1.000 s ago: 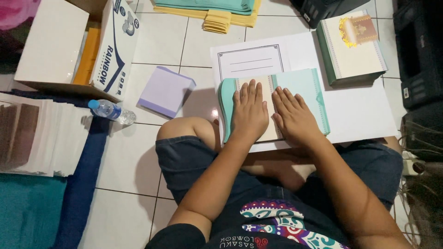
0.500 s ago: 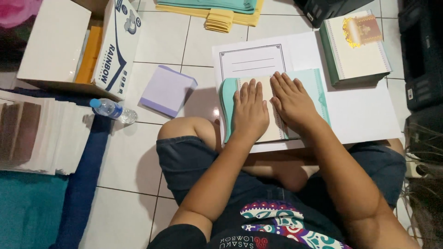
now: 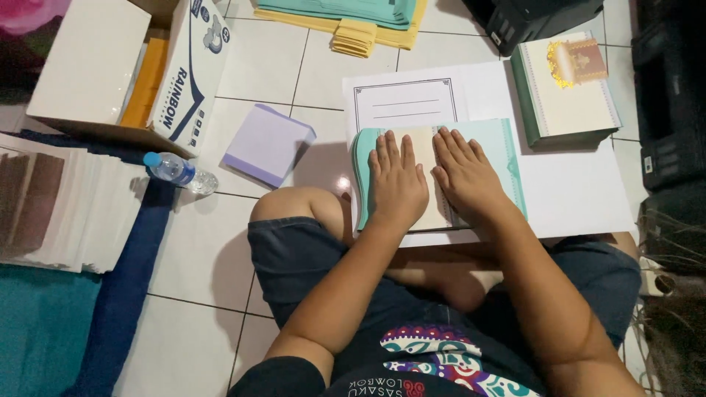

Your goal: Folding paper invitations and inserting them into decorative cardstock sleeves.

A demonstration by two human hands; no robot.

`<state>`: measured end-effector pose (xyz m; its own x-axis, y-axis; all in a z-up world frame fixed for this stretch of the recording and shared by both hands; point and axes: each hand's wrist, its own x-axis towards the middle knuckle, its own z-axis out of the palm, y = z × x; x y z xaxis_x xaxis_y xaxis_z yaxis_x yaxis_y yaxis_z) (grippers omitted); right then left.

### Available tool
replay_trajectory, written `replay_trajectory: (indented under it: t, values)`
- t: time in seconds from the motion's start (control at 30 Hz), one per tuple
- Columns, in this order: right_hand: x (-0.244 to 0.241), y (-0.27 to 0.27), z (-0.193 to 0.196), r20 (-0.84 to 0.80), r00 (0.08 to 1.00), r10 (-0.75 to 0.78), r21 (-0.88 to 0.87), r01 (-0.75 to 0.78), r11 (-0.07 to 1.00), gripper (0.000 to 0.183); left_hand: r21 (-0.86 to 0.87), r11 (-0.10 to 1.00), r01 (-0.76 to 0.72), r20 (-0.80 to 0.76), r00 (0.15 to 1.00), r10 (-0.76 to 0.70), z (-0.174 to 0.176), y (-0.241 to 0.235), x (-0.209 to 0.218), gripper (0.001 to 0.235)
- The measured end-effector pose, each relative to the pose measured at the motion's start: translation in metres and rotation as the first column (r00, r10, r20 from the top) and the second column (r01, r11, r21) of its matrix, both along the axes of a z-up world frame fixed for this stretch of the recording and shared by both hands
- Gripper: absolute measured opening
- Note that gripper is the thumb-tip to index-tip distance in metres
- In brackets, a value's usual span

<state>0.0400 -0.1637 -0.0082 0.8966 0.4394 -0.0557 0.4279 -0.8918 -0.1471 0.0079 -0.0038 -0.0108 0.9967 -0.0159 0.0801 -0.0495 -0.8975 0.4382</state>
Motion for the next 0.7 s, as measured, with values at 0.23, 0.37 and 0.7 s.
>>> replay_trajectory:
  t: [0.23, 0.37, 0.7]
  values:
    - [-0.026, -0.010, -0.012, 0.027, 1.000, -0.006, -0.033, 0.007, 0.999, 0.065, 0.024, 1.000, 0.006, -0.017, 1.000, -0.006, 0.001, 0.003, 0.000, 0.059]
    - [-0.036, -0.018, -0.001, 0.010, 0.999, -0.030, 0.235, 0.027, 0.972, 0.058, 0.049, 0.973, 0.225, -0.042, 0.974, -0.223, 0.007, 0.011, -0.012, 0.068]
    - [-0.043, -0.026, 0.019, -0.256, 0.967, -0.002, 0.838, 0.223, 0.497, 0.049, 0.051, 0.860, 0.507, -0.221, 0.846, -0.486, 0.011, 0.034, -0.014, 0.127]
